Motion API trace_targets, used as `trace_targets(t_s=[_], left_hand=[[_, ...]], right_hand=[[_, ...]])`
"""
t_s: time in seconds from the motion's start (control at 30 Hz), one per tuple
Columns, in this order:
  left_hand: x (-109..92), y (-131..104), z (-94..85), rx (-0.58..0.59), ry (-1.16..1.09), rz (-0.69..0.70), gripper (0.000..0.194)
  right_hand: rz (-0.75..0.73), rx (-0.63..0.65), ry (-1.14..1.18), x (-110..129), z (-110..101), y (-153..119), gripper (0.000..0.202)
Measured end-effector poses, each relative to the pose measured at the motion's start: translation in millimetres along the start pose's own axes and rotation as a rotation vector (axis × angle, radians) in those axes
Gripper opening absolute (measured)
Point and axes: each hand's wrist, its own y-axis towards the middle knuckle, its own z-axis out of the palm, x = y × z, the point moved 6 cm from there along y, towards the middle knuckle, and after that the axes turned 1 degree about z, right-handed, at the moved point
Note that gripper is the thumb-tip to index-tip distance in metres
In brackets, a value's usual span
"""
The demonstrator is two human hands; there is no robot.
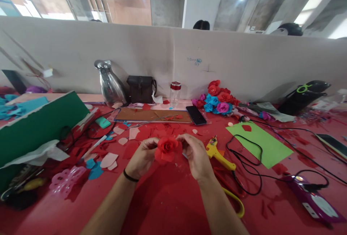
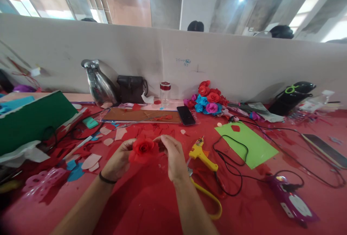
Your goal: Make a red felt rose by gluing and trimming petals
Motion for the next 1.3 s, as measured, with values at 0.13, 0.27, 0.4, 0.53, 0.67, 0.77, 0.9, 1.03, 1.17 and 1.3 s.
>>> trace_targets(t_s=[0.13,0.27,0.4,0.53,0.67,0.77,0.9,1.03,1.17,1.3], left_hand=[[-6,-4,8.4,0.113,0.038,-0.001,0.023],[-12,-8,15.1,0.21,0.116,0.022,0.027],[-20,-13,18.5,0.244,0.301,0.054,0.025],[-31,-16,20.6,0.24,0.536,0.138,0.018],[-43,-17,20.1,0.146,0.847,0.315,0.02],[-48,-18,21.0,0.094,1.016,0.419,0.021],[-47,-19,20.9,0.049,1.144,0.49,0.021],[-41,-17,20.0,0.068,1.143,0.508,0.03],[-41,-15,18.8,0.069,1.097,0.532,0.031],[-40,-15,18.5,0.064,1.079,0.52,0.032]], right_hand=[[0.199,0.121,-0.064,-6,8,-3,0.043],[0.209,0.229,-0.132,-4,16,-7,0.047],[0.211,0.28,-0.12,-3,18,-8,0.049],[0.132,0.283,-0.207,4,11,-6,0.044],[-0.085,0.253,-0.478,19,0,-2,0.037],[-0.259,0.24,-0.727,30,0,-2,0.034],[-0.416,0.276,-1.011,35,13,-9,0.021],[-0.543,0.289,-1.173,34,24,-17,0.023],[-0.605,0.257,-1.238,30,23,-16,0.019],[-0.626,0.244,-1.247,28,21,-15,0.015]])
